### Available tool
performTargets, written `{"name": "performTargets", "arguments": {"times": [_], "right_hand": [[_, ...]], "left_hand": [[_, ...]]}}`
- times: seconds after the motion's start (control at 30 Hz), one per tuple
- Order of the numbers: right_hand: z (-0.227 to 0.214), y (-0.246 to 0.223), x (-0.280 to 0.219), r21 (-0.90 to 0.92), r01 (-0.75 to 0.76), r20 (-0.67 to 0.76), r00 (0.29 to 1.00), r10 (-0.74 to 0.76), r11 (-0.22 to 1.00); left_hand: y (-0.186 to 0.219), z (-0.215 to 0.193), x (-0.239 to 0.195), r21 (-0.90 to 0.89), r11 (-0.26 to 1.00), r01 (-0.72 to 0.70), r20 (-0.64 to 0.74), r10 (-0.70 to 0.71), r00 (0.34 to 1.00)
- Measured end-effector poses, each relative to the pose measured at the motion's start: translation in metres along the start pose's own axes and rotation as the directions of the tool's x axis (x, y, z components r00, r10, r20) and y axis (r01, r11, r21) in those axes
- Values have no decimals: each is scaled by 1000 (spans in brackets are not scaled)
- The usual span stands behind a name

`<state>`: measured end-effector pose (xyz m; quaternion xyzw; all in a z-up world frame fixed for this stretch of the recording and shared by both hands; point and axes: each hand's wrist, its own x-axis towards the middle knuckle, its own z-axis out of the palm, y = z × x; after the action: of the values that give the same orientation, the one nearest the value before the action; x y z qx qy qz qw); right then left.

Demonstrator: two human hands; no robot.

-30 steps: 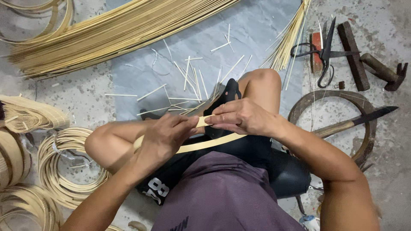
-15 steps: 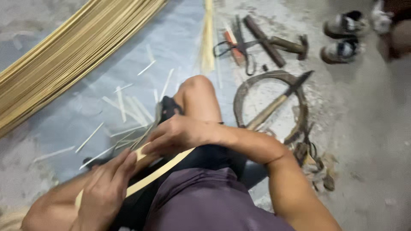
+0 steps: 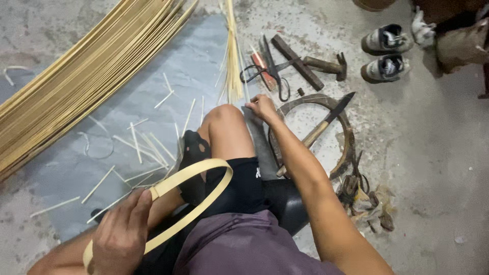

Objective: The person sits on the floor and repeatedly forms circular bamboo hoops by bending long strips and securing the ends with thin bamboo ties. The person picks up strips, bends them into circles, and ties the joints, then places the finished hoops aside.

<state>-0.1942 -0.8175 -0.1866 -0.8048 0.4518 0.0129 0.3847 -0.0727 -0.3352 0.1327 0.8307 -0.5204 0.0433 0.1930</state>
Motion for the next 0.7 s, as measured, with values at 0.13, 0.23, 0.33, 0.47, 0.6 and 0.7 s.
{"name": "performTargets", "arguments": {"times": [0.13,0.23,0.33,0.47,0.6,0.7], "right_hand": [[-29,-50,-76,427,-63,187,982,-20,902],[-76,-117,-171,881,-16,281,821,-497,472],[-89,-172,-247,931,332,-148,720,-678,149],[-64,-231,-284,349,861,-20,401,-916,369],[-52,-265,-287,149,981,-119,145,-982,126],[-54,-268,-293,148,984,-98,118,-988,103]], "left_hand": [[2,0,-3,59,998,0,99,-6,995],[3,2,-5,0,1000,4,77,-4,997],[9,-6,-3,-36,999,-13,66,15,998],[14,-10,2,3,999,-54,125,53,991],[14,-11,-5,15,999,-44,77,43,996],[16,-7,-9,-1,999,-39,57,39,998]]}}
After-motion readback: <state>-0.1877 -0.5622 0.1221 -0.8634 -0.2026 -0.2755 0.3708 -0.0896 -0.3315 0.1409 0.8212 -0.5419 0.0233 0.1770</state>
